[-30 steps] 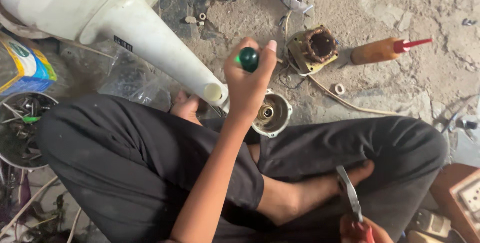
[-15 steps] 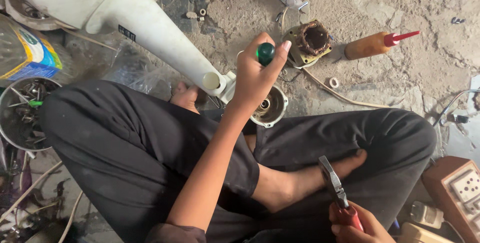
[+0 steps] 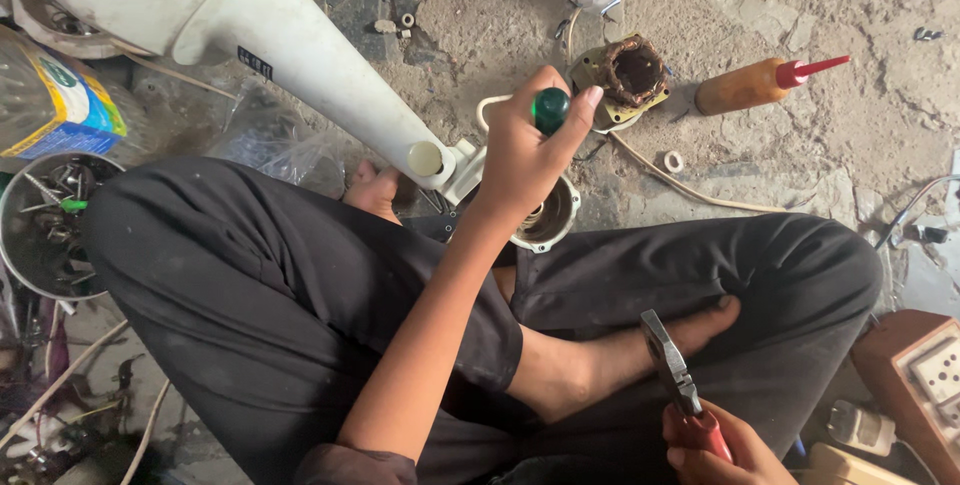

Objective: The person sits on the floor and works on a disassembled fan motor housing. They use a green screwdriver to manipulate internal components and wires, and occasionally use pliers to adjust parts within the motor casing.

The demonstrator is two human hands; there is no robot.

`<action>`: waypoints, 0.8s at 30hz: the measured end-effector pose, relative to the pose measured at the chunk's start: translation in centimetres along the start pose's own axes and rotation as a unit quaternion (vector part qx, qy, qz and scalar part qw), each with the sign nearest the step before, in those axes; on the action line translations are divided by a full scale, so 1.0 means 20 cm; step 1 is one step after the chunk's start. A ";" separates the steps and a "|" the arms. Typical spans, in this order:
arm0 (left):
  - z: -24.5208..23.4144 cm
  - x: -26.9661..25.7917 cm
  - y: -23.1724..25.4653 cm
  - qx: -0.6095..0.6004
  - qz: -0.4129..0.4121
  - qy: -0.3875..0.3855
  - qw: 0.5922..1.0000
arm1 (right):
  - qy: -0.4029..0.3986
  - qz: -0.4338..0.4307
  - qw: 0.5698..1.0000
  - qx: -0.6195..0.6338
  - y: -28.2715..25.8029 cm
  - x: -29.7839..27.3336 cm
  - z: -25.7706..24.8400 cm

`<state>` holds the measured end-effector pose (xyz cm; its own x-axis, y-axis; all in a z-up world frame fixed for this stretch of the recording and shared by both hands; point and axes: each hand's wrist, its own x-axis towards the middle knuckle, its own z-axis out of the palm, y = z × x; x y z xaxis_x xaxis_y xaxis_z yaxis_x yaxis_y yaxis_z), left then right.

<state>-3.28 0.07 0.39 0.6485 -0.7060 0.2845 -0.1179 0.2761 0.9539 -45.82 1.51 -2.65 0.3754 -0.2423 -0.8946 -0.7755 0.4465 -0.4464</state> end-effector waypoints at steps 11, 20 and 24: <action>-0.13 -0.01 0.05 -0.028 -0.053 -0.201 0.978 | 0.003 -0.235 0.972 -0.015 -0.59 -0.09 -0.06; -0.11 -0.04 0.05 0.020 -0.044 -0.216 0.975 | 0.319 -0.345 0.680 -0.564 -1.52 -0.34 0.09; -0.11 -0.06 0.00 -0.012 -0.063 -0.219 0.974 | 0.328 -0.437 0.694 -0.468 -1.52 -0.29 0.19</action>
<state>-2.38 2.24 -0.22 0.2722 -0.9444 0.1846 -0.0374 0.1814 0.9827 -22.51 -7.45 16.06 0.8364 -0.5459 0.0494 -0.5024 -0.7996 -0.3289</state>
